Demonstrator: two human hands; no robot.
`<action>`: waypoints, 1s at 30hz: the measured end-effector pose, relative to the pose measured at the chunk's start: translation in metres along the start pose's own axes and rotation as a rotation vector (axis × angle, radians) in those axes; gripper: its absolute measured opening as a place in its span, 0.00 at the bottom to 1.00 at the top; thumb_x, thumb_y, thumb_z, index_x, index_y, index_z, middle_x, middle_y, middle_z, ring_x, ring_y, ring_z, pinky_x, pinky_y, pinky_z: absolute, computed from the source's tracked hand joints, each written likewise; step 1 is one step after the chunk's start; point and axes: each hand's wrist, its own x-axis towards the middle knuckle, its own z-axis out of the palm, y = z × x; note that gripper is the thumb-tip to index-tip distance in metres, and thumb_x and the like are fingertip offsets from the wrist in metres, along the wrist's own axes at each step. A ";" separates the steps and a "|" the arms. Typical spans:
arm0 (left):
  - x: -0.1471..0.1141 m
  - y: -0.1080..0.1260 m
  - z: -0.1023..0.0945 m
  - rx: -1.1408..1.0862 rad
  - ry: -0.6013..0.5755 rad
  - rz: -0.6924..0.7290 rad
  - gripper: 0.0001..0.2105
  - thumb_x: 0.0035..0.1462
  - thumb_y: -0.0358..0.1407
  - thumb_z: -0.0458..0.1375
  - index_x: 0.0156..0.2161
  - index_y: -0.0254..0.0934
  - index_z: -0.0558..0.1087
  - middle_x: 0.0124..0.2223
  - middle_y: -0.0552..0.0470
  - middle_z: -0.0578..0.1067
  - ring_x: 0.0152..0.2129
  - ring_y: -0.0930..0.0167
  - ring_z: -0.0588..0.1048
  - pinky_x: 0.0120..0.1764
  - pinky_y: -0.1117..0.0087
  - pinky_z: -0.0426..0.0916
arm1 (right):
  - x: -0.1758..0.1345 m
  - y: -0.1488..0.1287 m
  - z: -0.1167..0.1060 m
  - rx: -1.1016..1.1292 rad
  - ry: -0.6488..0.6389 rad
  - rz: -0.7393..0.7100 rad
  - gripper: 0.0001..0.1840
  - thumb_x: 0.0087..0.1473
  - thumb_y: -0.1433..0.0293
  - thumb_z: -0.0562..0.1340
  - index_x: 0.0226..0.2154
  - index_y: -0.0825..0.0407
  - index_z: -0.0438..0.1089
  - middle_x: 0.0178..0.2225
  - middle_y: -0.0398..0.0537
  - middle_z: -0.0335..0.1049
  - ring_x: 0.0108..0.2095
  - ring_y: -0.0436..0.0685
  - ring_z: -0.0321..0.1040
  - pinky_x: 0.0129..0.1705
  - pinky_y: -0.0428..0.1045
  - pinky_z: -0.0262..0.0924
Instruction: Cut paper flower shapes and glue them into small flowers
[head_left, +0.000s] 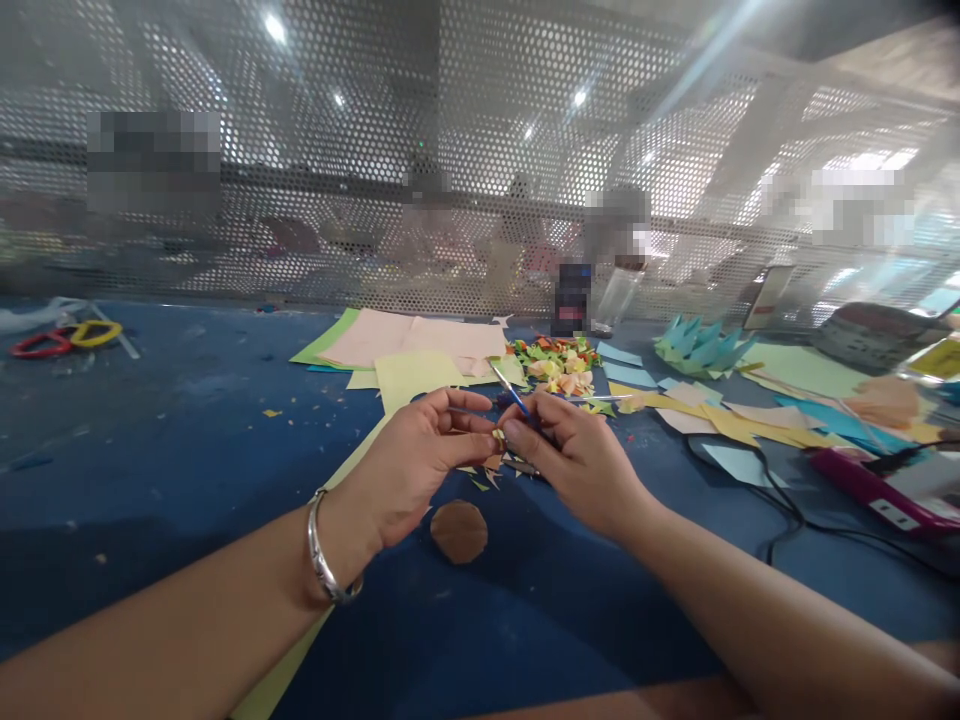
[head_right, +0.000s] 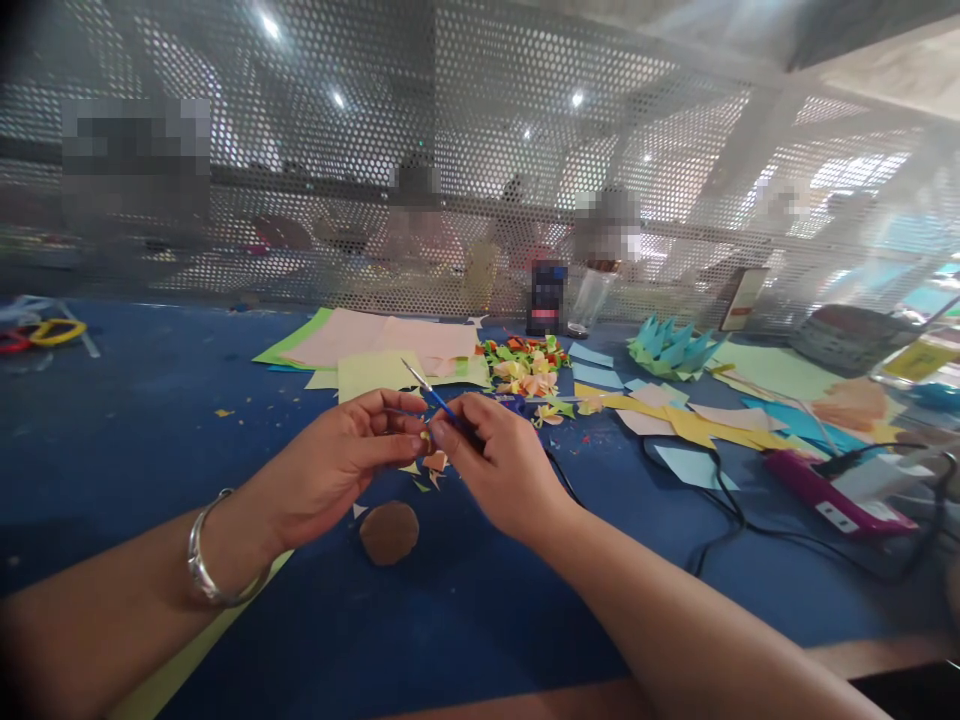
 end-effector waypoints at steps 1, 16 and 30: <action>0.000 0.000 0.000 0.010 0.011 0.011 0.18 0.45 0.25 0.70 0.42 0.33 0.73 0.32 0.53 0.77 0.30 0.72 0.77 0.38 0.70 0.71 | 0.000 0.000 0.000 0.014 0.030 0.007 0.15 0.67 0.60 0.57 0.34 0.52 0.70 0.28 0.42 0.67 0.27 0.50 0.60 0.30 0.46 0.56; -0.001 -0.001 -0.004 0.024 0.062 0.054 0.19 0.52 0.26 0.69 0.47 0.33 0.70 0.37 0.51 0.77 0.31 0.74 0.77 0.38 0.71 0.75 | -0.010 -0.012 -0.012 0.140 0.466 -0.108 0.18 0.66 0.59 0.61 0.32 0.51 0.79 0.25 0.43 0.73 0.22 0.47 0.66 0.24 0.44 0.60; 0.001 -0.001 -0.001 0.029 0.049 0.045 0.15 0.53 0.25 0.67 0.45 0.33 0.71 0.35 0.51 0.78 0.30 0.73 0.78 0.38 0.70 0.77 | -0.010 -0.011 -0.008 0.217 0.334 -0.109 0.15 0.65 0.61 0.61 0.34 0.51 0.80 0.27 0.44 0.77 0.24 0.48 0.70 0.27 0.43 0.67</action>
